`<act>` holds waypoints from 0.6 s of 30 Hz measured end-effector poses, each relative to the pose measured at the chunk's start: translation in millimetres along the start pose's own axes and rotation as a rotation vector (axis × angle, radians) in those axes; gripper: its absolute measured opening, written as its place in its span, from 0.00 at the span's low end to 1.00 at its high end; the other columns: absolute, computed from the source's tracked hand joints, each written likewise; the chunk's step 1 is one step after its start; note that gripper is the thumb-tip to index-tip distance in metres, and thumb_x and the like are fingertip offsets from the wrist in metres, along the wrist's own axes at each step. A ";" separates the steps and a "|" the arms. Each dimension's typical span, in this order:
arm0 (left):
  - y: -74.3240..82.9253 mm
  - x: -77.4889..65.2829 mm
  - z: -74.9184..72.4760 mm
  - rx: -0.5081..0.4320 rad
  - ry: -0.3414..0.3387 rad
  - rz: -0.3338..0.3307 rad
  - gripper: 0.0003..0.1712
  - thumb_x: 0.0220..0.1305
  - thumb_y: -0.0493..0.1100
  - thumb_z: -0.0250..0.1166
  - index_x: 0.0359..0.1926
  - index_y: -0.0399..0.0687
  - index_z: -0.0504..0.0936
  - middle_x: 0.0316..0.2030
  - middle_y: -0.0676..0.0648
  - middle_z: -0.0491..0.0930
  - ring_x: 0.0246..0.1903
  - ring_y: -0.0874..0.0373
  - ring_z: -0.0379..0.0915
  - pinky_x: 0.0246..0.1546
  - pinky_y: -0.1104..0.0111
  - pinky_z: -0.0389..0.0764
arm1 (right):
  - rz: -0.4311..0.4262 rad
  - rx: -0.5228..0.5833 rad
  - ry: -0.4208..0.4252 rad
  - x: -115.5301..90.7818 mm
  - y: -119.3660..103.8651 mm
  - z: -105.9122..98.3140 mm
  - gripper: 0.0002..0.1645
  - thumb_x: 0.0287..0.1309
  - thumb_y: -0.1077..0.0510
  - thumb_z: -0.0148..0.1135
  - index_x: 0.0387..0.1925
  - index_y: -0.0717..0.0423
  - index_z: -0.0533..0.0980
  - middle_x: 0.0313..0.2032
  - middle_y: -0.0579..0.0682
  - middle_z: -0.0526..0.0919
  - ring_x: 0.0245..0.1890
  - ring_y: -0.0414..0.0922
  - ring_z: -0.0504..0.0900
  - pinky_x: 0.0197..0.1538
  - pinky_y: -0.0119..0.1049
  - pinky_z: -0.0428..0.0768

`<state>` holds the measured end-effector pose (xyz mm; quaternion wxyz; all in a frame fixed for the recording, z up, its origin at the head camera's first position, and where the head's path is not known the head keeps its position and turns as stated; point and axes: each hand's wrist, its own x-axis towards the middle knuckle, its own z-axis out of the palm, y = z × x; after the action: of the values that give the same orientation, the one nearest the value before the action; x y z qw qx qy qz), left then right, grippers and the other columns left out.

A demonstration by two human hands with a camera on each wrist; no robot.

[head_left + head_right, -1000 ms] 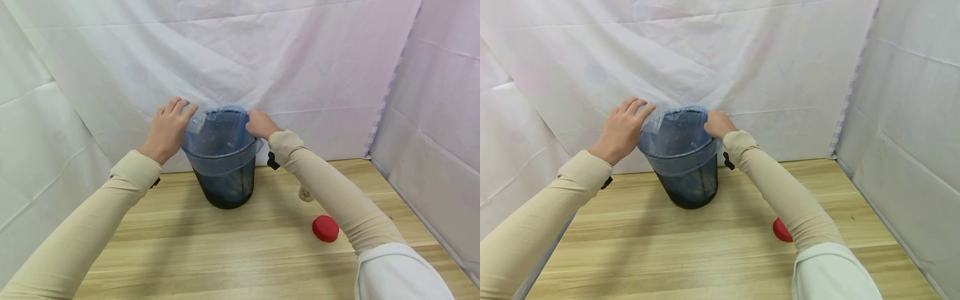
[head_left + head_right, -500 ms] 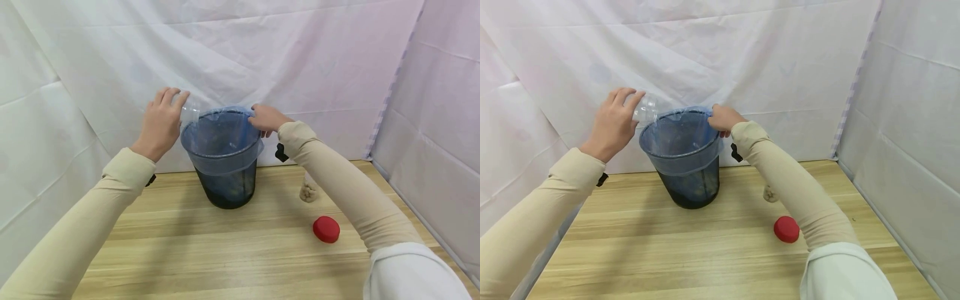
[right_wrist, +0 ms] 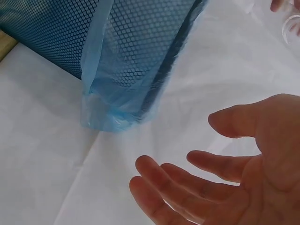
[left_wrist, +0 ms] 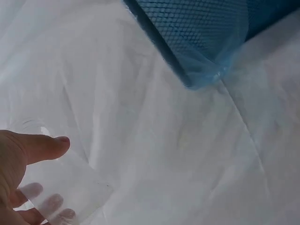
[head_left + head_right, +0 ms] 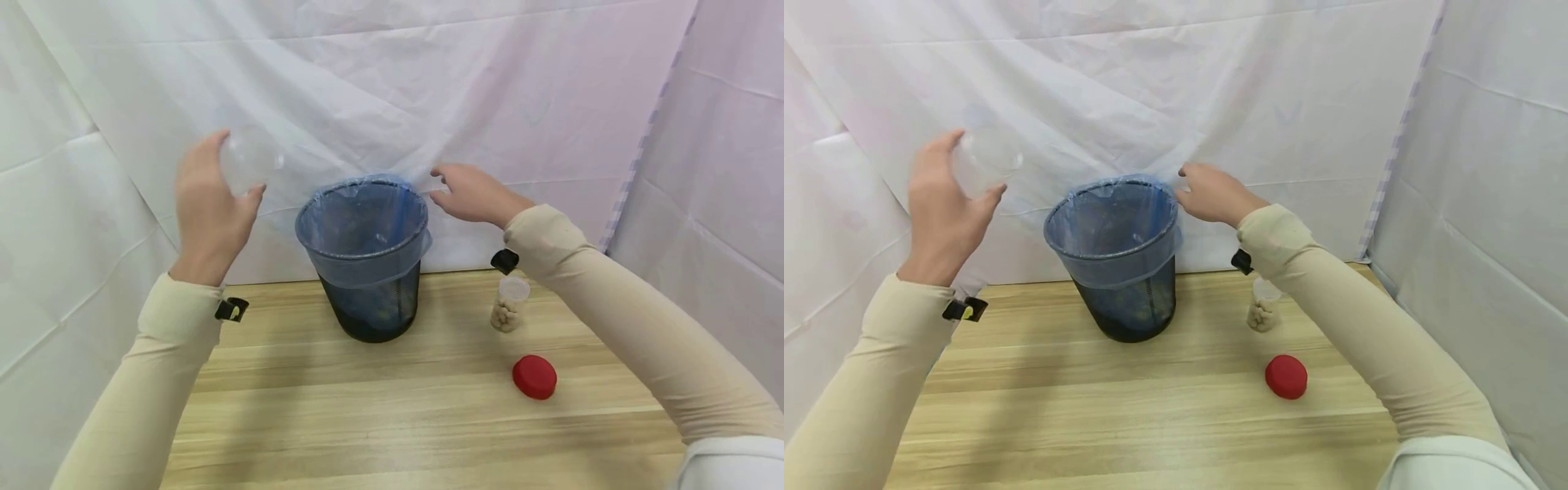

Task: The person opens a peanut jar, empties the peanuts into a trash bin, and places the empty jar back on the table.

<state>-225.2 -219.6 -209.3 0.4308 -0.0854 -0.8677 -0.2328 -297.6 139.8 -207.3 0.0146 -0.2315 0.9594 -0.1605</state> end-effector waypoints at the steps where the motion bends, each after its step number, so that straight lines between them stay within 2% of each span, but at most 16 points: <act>1: -2.3 -4.8 -2.2 -0.035 0.020 -0.042 0.43 0.63 0.33 0.77 0.76 0.35 0.70 0.71 0.32 0.74 0.73 0.36 0.68 0.79 0.49 0.67 | -0.002 0.002 0.007 -5.4 1.1 -0.8 0.35 0.84 0.52 0.47 0.82 0.64 0.59 0.80 0.66 0.65 0.78 0.62 0.68 0.77 0.62 0.71; 5: -12.8 -31.6 -6.7 -0.166 0.072 -0.230 0.43 0.63 0.36 0.77 0.76 0.39 0.69 0.72 0.36 0.74 0.73 0.43 0.70 0.76 0.48 0.71 | -0.009 0.007 0.039 -28.5 4.3 -1.4 0.34 0.84 0.53 0.48 0.81 0.64 0.61 0.78 0.66 0.67 0.73 0.63 0.74 0.73 0.63 0.75; 9: -21.9 -65.9 -5.2 -0.255 0.069 -0.403 0.44 0.63 0.38 0.76 0.77 0.42 0.67 0.71 0.39 0.74 0.71 0.45 0.71 0.73 0.45 0.74 | -0.009 0.005 0.073 -53.1 7.3 3.2 0.33 0.83 0.53 0.50 0.80 0.63 0.63 0.77 0.66 0.69 0.65 0.62 0.81 0.66 0.62 0.80; 12: -28.1 -92.5 0.0 -0.295 0.053 -0.471 0.45 0.61 0.37 0.76 0.76 0.41 0.66 0.69 0.37 0.75 0.70 0.44 0.72 0.73 0.44 0.74 | 0.001 0.028 0.096 -71.3 10.7 8.8 0.34 0.82 0.51 0.53 0.81 0.60 0.63 0.77 0.64 0.69 0.66 0.61 0.80 0.65 0.62 0.80; 15: -33.6 -118.0 8.0 -0.331 0.031 -0.498 0.46 0.60 0.35 0.77 0.76 0.38 0.66 0.67 0.35 0.76 0.68 0.42 0.73 0.71 0.45 0.75 | 0.008 0.093 0.117 -90.1 16.7 14.3 0.35 0.83 0.50 0.54 0.82 0.59 0.62 0.79 0.62 0.66 0.69 0.61 0.78 0.66 0.63 0.79; 18: -38.4 -143.0 18.2 -0.326 -0.007 -0.519 0.47 0.59 0.35 0.77 0.77 0.36 0.65 0.66 0.33 0.77 0.64 0.39 0.74 0.64 0.49 0.76 | 0.007 0.162 0.145 -109.8 26.0 20.7 0.35 0.83 0.51 0.54 0.82 0.59 0.62 0.80 0.61 0.65 0.70 0.62 0.77 0.68 0.65 0.78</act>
<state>-163.7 -237.1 -344.1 0.3346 0.0703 -0.8134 -0.4707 -208.9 204.8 -240.3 -0.0355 -0.2138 0.9427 -0.2537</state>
